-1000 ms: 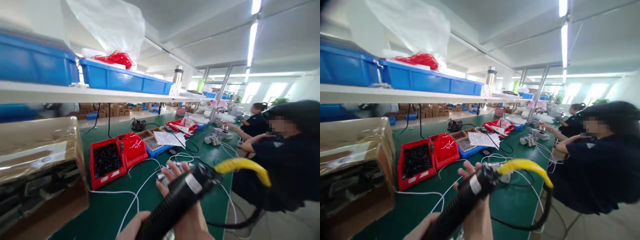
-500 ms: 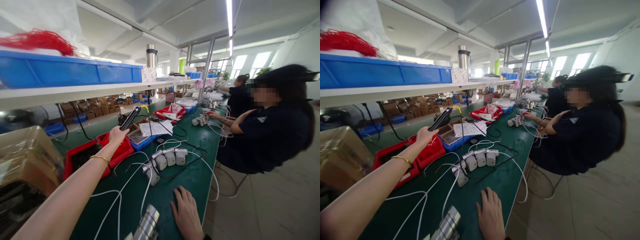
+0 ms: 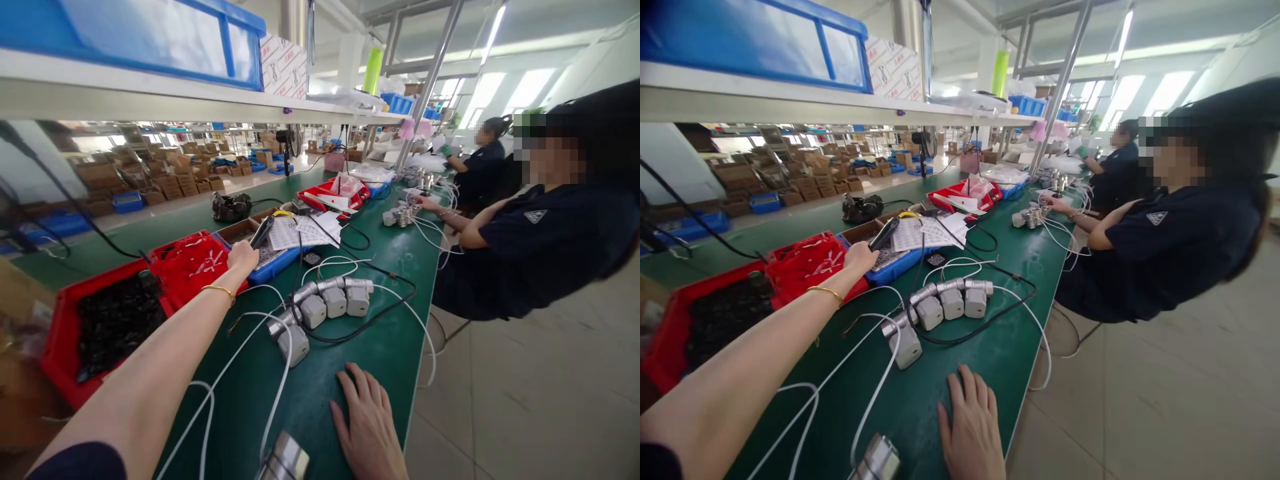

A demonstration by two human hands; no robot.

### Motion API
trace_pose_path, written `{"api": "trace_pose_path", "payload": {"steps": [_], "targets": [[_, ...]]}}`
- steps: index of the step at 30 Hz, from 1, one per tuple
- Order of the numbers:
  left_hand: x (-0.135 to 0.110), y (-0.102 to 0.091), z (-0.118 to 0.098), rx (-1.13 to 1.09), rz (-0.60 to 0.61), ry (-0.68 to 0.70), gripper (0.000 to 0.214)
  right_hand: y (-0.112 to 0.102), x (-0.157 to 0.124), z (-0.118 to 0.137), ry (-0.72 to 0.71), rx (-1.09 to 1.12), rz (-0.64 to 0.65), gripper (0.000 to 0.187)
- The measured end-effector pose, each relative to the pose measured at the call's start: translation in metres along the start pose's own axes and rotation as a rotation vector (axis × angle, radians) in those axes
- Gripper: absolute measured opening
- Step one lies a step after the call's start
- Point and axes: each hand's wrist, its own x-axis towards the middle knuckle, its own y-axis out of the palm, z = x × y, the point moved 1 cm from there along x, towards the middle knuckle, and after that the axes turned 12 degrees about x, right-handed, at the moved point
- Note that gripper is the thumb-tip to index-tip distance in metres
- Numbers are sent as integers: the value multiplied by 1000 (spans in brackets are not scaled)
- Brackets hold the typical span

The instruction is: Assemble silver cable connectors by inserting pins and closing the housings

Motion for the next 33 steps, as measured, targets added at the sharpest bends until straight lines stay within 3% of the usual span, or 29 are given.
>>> {"api": "trace_pose_path", "payload": {"steps": [3, 6, 9, 11, 13, 15, 16, 18, 21, 23, 27, 33], "targets": [[-23, -23, -3, 26, -57, 97, 25, -6, 1, 7, 17, 18, 30, 35], [-71, -61, 2, 19, -155, 264, 25, -10, 2, 10, 13, 18, 47, 32], [-148, -96, 31, -5, -157, 429, 25, -10, 0, 6, -24, 52, 26, 29], [-213, -110, 65, -54, -111, 542, 26, -14, -3, 4, -70, 162, -61, 28], [-281, -114, 107, -64, -48, 543, 27, -25, -6, 7, -123, 323, -201, 34], [-344, -111, 146, -7, -46, 477, 31, -43, -6, 21, -276, 433, -241, 47], [-370, -107, 159, 46, -65, 478, 36, -52, -4, 33, -404, 433, -182, 55], [-405, -96, 173, 152, -80, 472, 53, -66, 2, 66, -729, 313, 71, 72], [-420, -78, 162, 275, 25, 475, 76, -66, 14, 114, -1035, 26, 438, 88], [-415, -69, 147, 319, 93, 445, 77, -56, 22, 135, -1134, -54, 619, 82], [-396, -64, 137, 267, 178, 412, 45, -42, 41, 150, -1071, -39, 836, 53], [-338, -57, 172, 16, 420, 367, 46, -13, 92, 167, -891, 20, 1028, 48]]}}
